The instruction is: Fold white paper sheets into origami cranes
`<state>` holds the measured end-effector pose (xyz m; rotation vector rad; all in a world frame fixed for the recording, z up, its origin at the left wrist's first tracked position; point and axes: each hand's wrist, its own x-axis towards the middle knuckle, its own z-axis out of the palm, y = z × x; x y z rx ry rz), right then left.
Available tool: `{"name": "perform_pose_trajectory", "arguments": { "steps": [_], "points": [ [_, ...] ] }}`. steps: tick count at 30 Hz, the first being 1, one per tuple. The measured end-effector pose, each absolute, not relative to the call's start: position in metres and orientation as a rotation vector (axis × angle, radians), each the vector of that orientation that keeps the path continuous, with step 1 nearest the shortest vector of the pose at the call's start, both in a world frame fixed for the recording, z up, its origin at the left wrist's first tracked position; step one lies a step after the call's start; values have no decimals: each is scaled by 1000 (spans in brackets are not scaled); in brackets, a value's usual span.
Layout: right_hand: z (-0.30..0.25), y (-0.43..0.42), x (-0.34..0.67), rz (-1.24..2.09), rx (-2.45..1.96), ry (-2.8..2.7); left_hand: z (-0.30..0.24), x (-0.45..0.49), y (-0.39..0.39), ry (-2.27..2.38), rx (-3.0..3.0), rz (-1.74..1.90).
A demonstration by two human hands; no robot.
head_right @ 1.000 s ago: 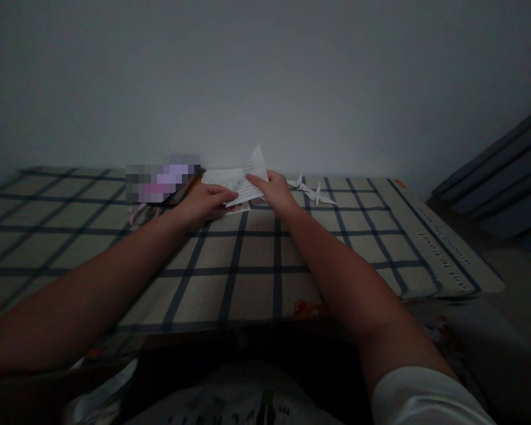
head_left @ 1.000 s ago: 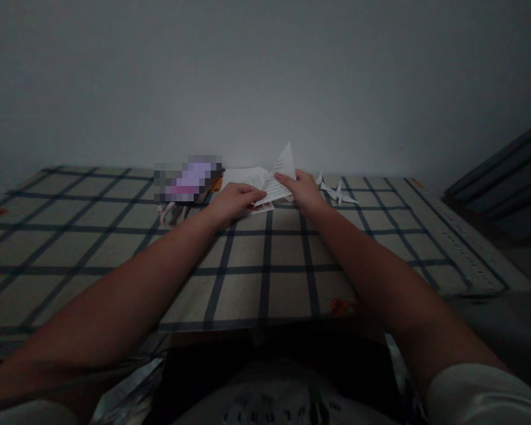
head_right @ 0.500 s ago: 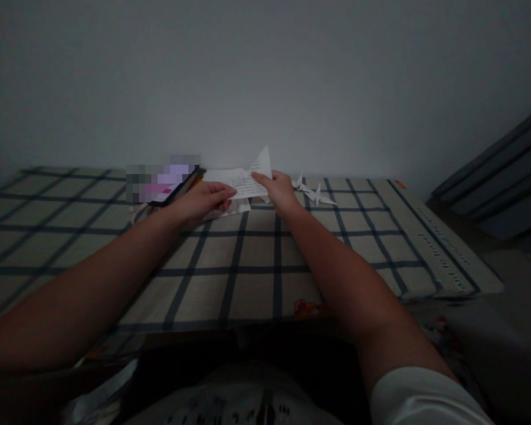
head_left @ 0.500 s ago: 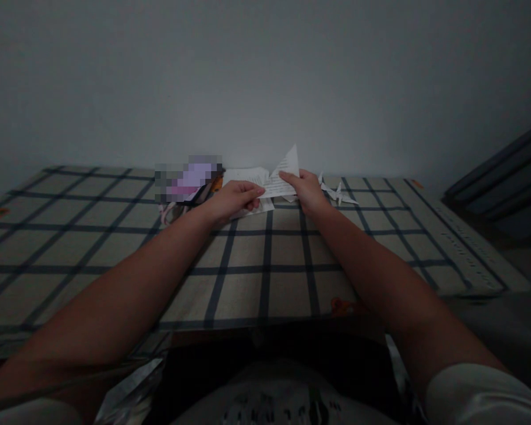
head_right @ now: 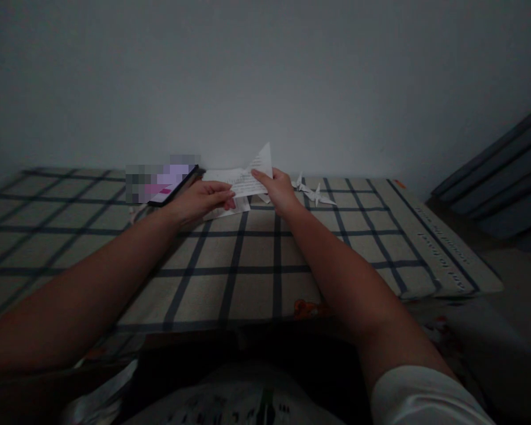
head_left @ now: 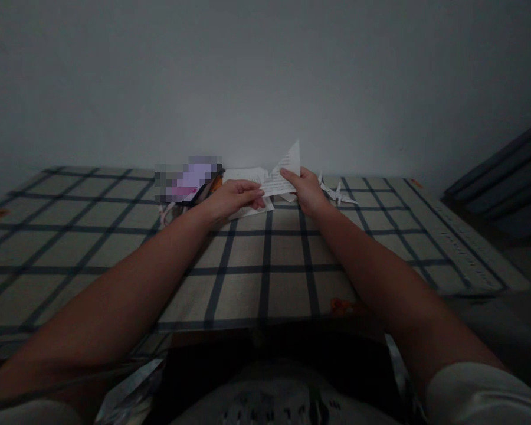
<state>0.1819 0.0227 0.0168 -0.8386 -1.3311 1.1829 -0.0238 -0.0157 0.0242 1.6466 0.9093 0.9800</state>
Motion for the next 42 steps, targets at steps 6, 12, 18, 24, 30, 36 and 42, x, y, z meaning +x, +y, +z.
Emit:
{"name": "perform_pose_trajectory", "arguments": {
  "steps": [6,12,18,24,30,36,42],
  "points": [
    [16,26,183,1187,-776,-1302,24,-26,-15,810,1431,961],
    [19,32,192,1147,-839,-1285,29,-31,-15,835,1340,1181],
    [16,26,185,1260,-789,-1438,19,-24,-14,931,1388,1213],
    [16,14,179,1257,-847,-1620,11,-18,-15,981,1513,1118],
    [16,20,184,1147,-883,-1651,13,-21,-13,1068,1441,1308],
    [17,19,184,1155,-932,-1719,12,-19,-11,1055,1407,1354],
    [15,20,183,1202,-844,-1673,11,-21,-7,1090,1430,1433]
  ]
}}
